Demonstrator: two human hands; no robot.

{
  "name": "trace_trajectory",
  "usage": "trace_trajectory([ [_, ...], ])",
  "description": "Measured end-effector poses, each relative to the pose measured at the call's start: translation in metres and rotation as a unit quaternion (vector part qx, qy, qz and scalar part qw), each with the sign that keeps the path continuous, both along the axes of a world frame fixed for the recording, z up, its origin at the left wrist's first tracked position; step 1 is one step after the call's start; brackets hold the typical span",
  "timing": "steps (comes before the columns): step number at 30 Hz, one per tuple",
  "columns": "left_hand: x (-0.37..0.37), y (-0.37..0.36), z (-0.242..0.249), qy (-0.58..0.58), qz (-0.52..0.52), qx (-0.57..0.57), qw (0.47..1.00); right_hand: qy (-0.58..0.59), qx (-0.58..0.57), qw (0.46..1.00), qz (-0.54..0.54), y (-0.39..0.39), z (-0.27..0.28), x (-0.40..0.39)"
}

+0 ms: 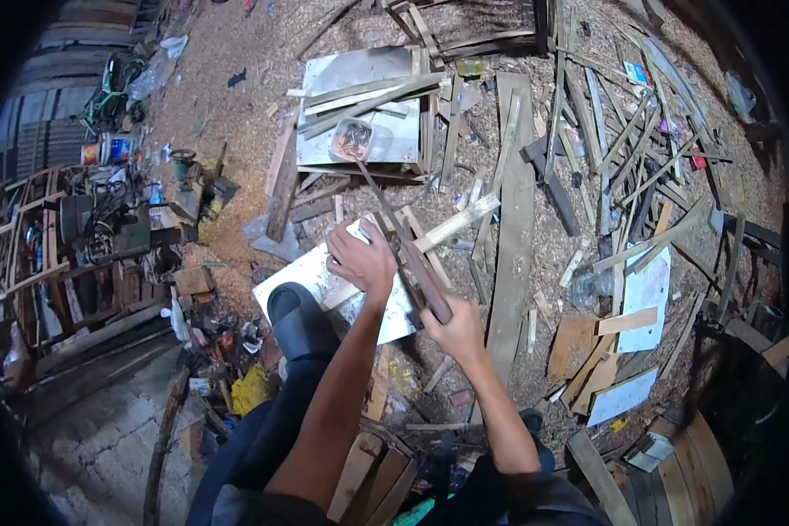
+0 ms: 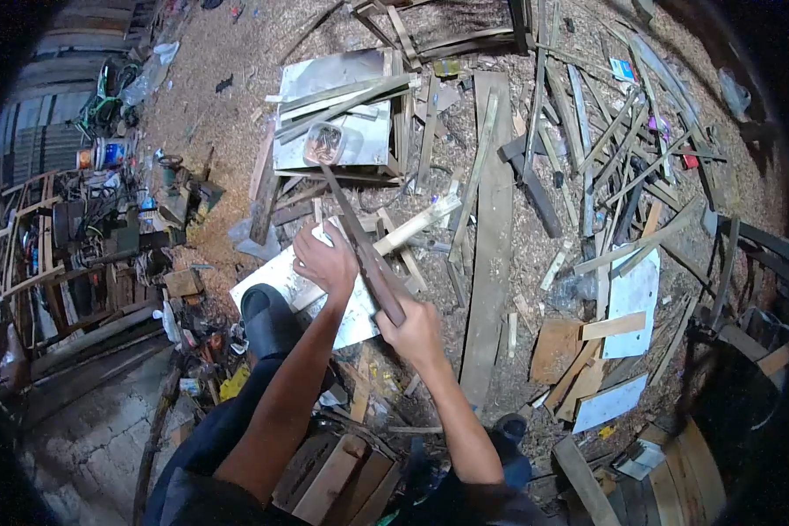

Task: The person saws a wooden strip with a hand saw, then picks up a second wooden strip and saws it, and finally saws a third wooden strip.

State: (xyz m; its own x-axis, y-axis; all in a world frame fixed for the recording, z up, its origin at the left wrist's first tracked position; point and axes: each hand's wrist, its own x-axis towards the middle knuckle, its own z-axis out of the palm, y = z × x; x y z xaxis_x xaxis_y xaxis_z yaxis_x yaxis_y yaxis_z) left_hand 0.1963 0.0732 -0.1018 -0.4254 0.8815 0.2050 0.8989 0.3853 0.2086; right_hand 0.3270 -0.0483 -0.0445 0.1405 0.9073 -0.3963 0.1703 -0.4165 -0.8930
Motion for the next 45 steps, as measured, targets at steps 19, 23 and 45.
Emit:
trace_trajectory([
  [19,-0.009,-0.013,-0.002,0.003,-0.009,-0.017,1.0,0.046,-0.013,0.997,-0.055,-0.122,0.007,0.02],
  [23,0.0,-0.001,0.004,-0.017,-0.003,-0.032,0.999,0.006,-0.024,1.0,-0.001,-0.013,-0.008,-0.001],
  [45,-0.004,0.001,0.003,-0.019,-0.021,-0.007,1.0,0.014,0.048,0.999,-0.016,-0.005,-0.017,-0.007],
])
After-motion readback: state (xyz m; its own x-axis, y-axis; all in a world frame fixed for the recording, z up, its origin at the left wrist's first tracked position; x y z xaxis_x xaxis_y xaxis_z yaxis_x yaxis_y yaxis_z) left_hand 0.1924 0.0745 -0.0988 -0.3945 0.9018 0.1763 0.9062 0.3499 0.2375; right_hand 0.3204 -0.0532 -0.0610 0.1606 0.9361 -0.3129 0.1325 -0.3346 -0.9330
